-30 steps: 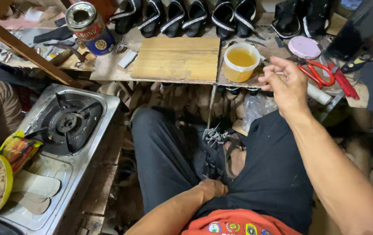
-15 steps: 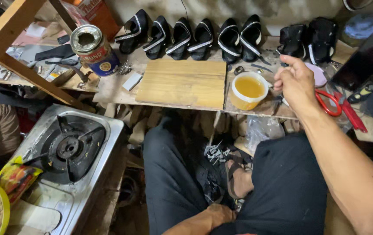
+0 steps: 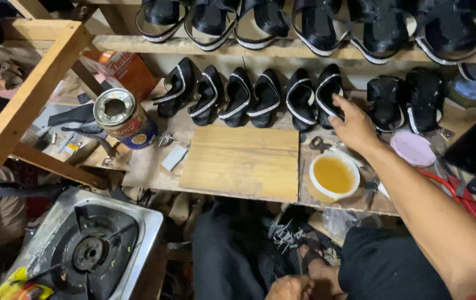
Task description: The person repeatedly applies a yellow liquid to the edges and soles of black shoes using their fingers. They handle several shoes one at a time, turning them over to coat different areas, then place them back on the shelf.
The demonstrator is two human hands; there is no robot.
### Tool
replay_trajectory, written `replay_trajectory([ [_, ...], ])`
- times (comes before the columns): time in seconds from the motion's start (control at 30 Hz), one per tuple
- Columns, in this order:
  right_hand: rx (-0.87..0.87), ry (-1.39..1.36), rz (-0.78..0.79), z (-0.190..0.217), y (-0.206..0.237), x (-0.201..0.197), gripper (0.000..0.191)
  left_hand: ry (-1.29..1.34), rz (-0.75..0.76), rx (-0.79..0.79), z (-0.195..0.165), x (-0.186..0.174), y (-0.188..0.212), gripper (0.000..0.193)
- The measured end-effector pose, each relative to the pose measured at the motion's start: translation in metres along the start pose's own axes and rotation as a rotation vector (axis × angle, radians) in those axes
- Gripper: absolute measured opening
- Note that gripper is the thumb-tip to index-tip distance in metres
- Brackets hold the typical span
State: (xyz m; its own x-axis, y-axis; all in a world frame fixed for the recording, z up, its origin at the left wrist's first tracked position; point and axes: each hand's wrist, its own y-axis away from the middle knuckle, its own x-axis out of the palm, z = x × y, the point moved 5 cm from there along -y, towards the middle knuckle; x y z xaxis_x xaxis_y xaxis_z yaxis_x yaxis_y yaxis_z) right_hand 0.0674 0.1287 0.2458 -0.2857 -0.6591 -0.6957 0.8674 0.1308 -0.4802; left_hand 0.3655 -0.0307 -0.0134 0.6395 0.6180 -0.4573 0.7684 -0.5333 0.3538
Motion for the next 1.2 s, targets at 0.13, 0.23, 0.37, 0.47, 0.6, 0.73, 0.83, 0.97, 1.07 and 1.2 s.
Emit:
replay_trajectory([
  [0.13,0.232,-0.312,0.082,-0.018,-0.039,0.016,0.052,0.356,-0.250,0.051,-0.002,-0.074,-0.009,0.032],
  [0.23,0.266,-0.192,-0.107,-0.027,-0.055,-0.006,0.042,0.655,-0.300,0.029,-0.013,-0.126,-0.016,0.032],
  [0.37,0.076,-0.278,-0.160,0.005,-0.051,-0.032,0.039,0.929,-0.361,0.236,-0.055,-0.197,-0.017,0.041],
  [0.47,-0.189,-0.158,-0.205,0.056,-0.019,-0.053,0.035,1.029,-0.401,0.369,-0.095,-0.241,-0.020,0.052],
  [0.6,-0.475,-0.191,-0.159,0.129,0.043,-0.067,0.029,1.366,-0.378,0.353,-0.140,-0.277,-0.028,0.070],
  [0.73,-0.739,-0.330,0.161,0.179,0.083,-0.069,0.030,1.524,-0.378,0.423,-0.162,-0.293,-0.011,0.080],
  [0.83,-0.600,-0.356,0.066,0.181,0.079,-0.075,0.034,1.411,-0.456,0.308,-0.159,-0.290,0.004,0.079],
  [0.97,-0.067,-0.622,-0.013,0.145,0.047,-0.069,0.050,1.341,-0.334,0.462,-0.169,-0.270,0.024,0.078],
  [1.07,0.158,-0.839,0.148,0.129,0.047,-0.058,0.066,1.229,-0.307,0.403,-0.178,-0.254,0.035,0.079],
  [1.2,0.294,-0.478,0.207,0.127,0.069,-0.051,0.068,0.566,-0.538,0.296,-0.196,-0.250,0.055,0.095],
])
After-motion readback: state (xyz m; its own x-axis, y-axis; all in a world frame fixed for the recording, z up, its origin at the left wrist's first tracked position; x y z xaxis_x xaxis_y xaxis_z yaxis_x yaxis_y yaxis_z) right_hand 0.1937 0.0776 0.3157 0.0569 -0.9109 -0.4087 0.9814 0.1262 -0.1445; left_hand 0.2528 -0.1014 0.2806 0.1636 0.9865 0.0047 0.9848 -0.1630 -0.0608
